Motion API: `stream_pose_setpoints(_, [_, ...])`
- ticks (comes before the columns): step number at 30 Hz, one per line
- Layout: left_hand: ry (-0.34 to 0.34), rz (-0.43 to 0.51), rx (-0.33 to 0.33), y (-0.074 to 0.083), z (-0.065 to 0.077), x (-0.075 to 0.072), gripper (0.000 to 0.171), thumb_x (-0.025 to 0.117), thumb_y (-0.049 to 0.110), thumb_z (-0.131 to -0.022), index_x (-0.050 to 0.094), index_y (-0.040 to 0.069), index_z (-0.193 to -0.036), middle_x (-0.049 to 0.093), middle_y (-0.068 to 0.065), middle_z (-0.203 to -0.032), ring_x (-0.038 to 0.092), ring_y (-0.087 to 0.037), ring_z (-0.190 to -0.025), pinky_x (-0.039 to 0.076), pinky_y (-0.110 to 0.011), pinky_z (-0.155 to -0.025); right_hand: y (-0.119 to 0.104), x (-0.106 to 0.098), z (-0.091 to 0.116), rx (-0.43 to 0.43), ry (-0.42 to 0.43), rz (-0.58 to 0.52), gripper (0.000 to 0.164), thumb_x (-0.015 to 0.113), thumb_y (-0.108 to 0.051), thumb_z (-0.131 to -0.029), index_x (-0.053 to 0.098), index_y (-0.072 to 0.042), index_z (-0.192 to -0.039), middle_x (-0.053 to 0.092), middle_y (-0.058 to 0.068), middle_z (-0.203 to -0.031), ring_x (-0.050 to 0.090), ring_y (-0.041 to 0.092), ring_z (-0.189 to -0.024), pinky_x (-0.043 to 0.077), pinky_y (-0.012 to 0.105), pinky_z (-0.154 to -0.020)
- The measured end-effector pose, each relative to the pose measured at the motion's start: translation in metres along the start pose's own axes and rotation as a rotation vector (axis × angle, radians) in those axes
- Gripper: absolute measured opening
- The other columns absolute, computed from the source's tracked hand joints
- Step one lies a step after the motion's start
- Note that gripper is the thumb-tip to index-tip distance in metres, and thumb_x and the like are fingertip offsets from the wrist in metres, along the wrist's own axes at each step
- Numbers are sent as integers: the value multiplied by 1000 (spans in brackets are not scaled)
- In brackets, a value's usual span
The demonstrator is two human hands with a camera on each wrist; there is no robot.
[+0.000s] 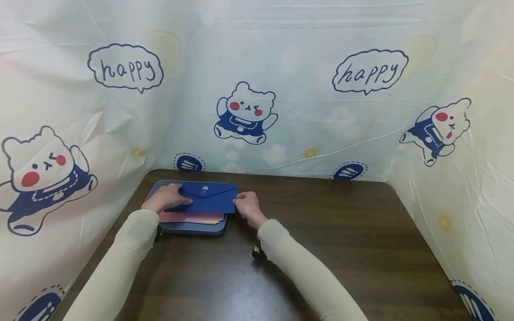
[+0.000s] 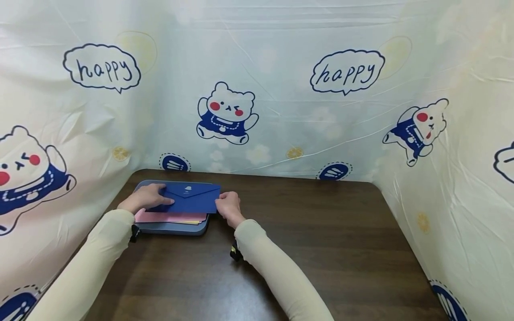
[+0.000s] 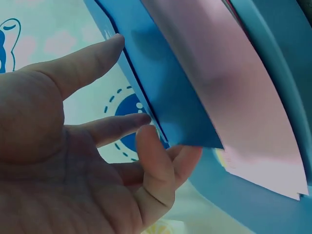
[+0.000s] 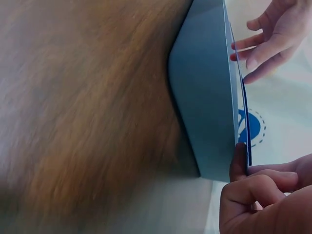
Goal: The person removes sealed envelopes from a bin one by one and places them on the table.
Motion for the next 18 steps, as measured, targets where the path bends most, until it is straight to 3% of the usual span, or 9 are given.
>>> stream_pose_setpoints(3, [5, 12, 10, 5, 2, 0, 85, 70, 31, -101, 27, -18, -155, 33, -43, -154, 34, -60, -142, 34, -68, -113, 1, -7, 1, -4, 2, -1, 27, 64, -11, -106, 70, 1, -129, 46, 0, -63, 38, 13, -48, 36, 27, -49])
stream_pose_setpoints(5, [6, 18, 29, 10, 3, 0, 84, 70, 30, -101, 27, -18, -155, 34, -44, -154, 40, -59, -140, 42, -64, -109, 2, -11, 1, -1, 8, -6, 28, 65, -12, -105, 69, 0, -130, 45, 0, -64, 37, 14, -49, 35, 27, -50])
stream_pose_setpoints(10, [-13, 67, 49, 18, 6, 2, 83, 70, 26, -101, 26, -16, -157, 35, -44, -153, 52, -56, -130, 61, -48, -82, 7, -21, -1, 6, 30, -7, 29, 65, -13, -105, 70, -2, -131, 50, 2, -71, 38, 15, -50, 36, 27, -50])
stream_pose_setpoints(18, [-21, 93, 79, 32, 13, 4, 83, 70, 27, -102, 25, -13, -159, 34, -42, -155, 58, -51, -121, 62, -43, -75, 11, -37, -4, -2, 44, -27, 30, 66, -11, -104, 69, 0, -131, 55, 6, -78, 38, 15, -50, 35, 27, -49])
Point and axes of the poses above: each hand's wrist, its own z-axis away from the middle knuckle, its own x-axis out of the palm, y = z × x, the point moved 5 cm from there along -z, towards the middle knuckle
